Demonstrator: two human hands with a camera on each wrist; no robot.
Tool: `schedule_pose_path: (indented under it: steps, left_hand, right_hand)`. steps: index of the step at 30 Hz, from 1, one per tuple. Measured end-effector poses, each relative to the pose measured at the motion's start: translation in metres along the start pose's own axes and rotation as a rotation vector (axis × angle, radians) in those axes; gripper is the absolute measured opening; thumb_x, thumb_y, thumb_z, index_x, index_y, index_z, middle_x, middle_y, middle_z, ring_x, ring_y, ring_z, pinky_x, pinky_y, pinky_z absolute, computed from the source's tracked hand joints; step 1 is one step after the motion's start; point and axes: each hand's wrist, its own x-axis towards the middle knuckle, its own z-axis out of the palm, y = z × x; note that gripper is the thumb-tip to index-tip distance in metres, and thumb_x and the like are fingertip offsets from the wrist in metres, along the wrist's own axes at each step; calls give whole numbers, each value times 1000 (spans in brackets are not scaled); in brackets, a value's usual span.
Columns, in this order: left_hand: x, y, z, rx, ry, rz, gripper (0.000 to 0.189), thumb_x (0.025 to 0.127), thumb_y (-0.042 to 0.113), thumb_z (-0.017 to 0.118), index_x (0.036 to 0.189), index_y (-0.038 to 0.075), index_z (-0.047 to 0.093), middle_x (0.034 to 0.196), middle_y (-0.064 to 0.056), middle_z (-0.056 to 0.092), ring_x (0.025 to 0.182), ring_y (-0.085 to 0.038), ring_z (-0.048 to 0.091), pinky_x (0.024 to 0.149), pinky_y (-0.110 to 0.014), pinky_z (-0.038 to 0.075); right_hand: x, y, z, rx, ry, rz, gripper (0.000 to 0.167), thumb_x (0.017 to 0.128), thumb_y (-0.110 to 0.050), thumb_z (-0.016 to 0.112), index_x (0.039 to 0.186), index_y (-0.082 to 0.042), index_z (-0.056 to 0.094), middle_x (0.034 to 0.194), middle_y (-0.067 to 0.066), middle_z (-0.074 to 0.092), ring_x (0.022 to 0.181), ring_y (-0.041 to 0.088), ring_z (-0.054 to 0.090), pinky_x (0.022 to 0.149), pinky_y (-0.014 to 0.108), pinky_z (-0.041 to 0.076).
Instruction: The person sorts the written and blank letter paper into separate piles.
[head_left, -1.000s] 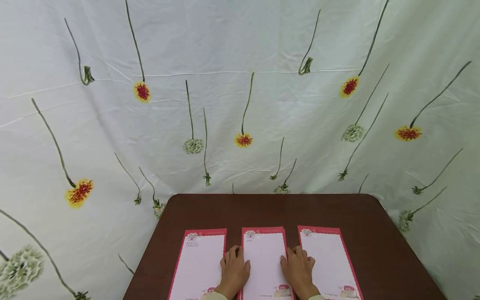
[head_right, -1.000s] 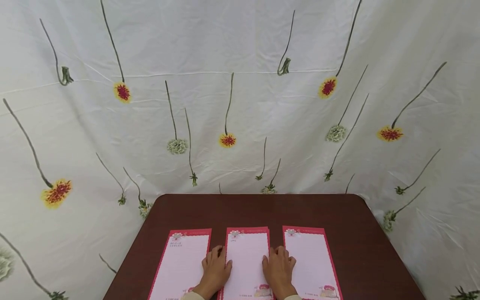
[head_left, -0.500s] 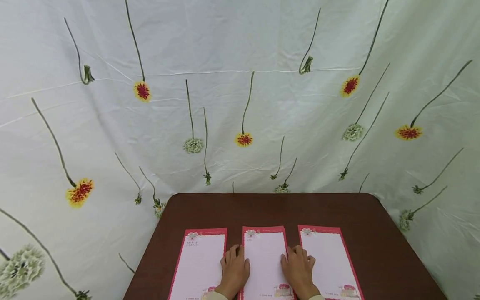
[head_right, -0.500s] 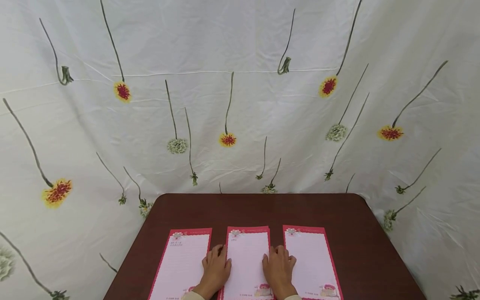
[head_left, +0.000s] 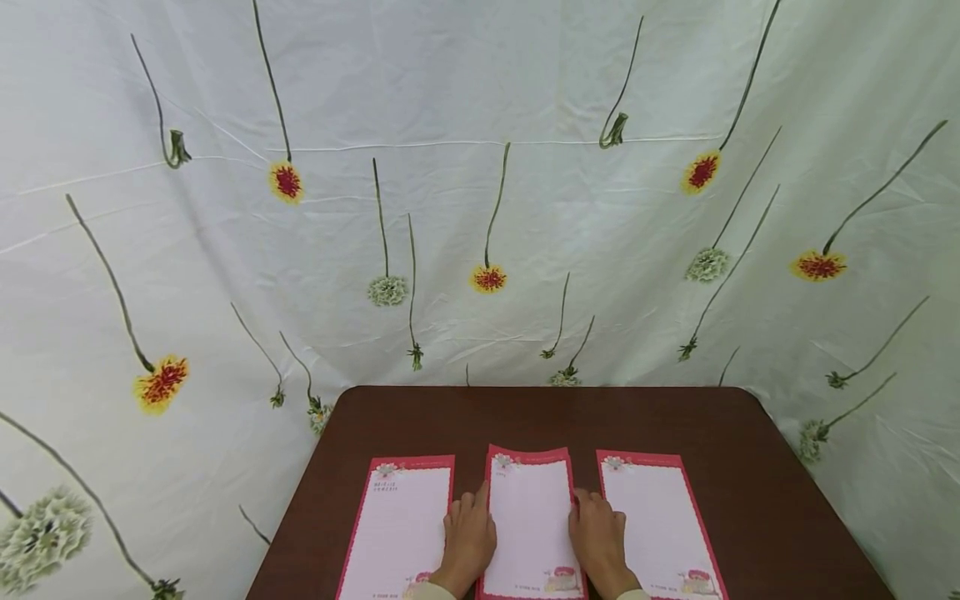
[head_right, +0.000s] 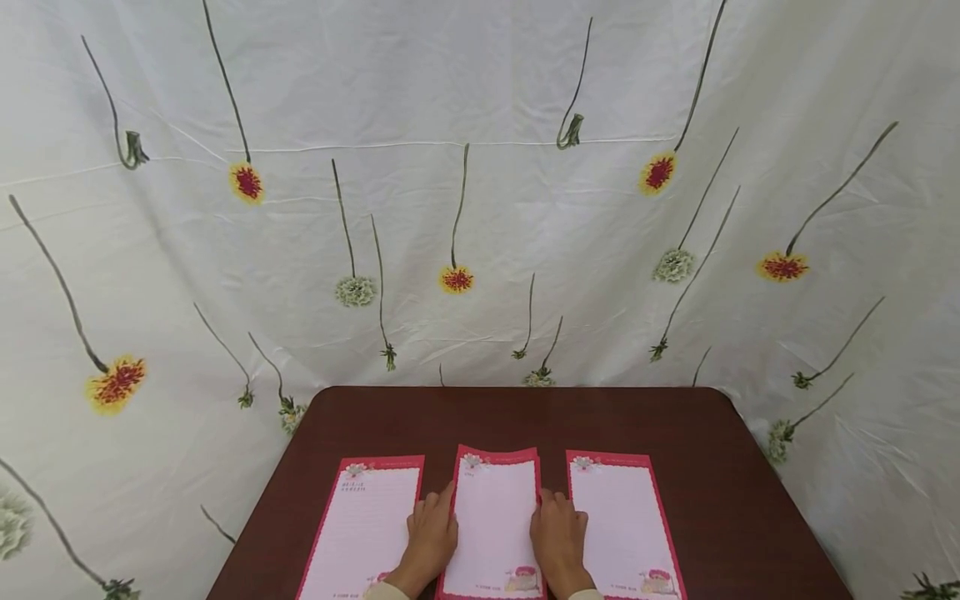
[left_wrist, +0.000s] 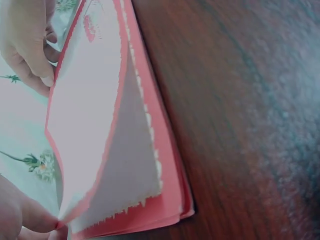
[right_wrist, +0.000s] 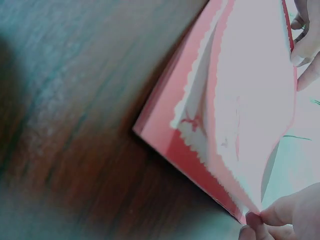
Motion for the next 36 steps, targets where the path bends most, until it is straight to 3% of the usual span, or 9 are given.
schedule_pose_path:
  steps: [8,14,20,26,36]
  left_hand:
    - [7,-2,-12,-77,46,-3,37,98,2,63,135,-1,64,104,-16,66,98,-36,59,76,-49,39]
    - [7,-6,-23,-111,88,-3,37,97,0,62,133,-1,64,97,-12,65,93,-33,58,72,-43,34]
    - [9,-19,-31,-100,101,-35,38,97,2,61,135,0,64,99,-13,65,93,-33,57,73,-45,34]
    - [10,-32,-49,-109,82,-85,42,96,1,58,138,1,61,95,-7,61,92,-29,54,75,-46,33]
    - [9,-57,-70,-95,123,-132,46,93,1,59,139,2,61,93,-4,59,91,-28,54,75,-47,33]
  right_hand:
    - [5,-8,-4,120,-9,13,25,94,-8,73,117,3,74,94,15,74,90,35,74,78,52,58]
    - [6,-20,-2,216,9,3,23,94,-5,71,115,1,75,86,5,67,76,17,64,73,42,57]
    - [7,-34,0,243,46,-44,22,92,-2,70,113,2,76,85,4,69,74,15,63,68,39,55]
    - [7,-51,5,294,27,-46,23,93,-3,69,115,0,75,85,2,70,75,14,66,68,37,55]
    - [7,-82,22,361,9,-37,23,93,-2,69,116,-1,76,85,2,68,75,12,61,68,34,53]
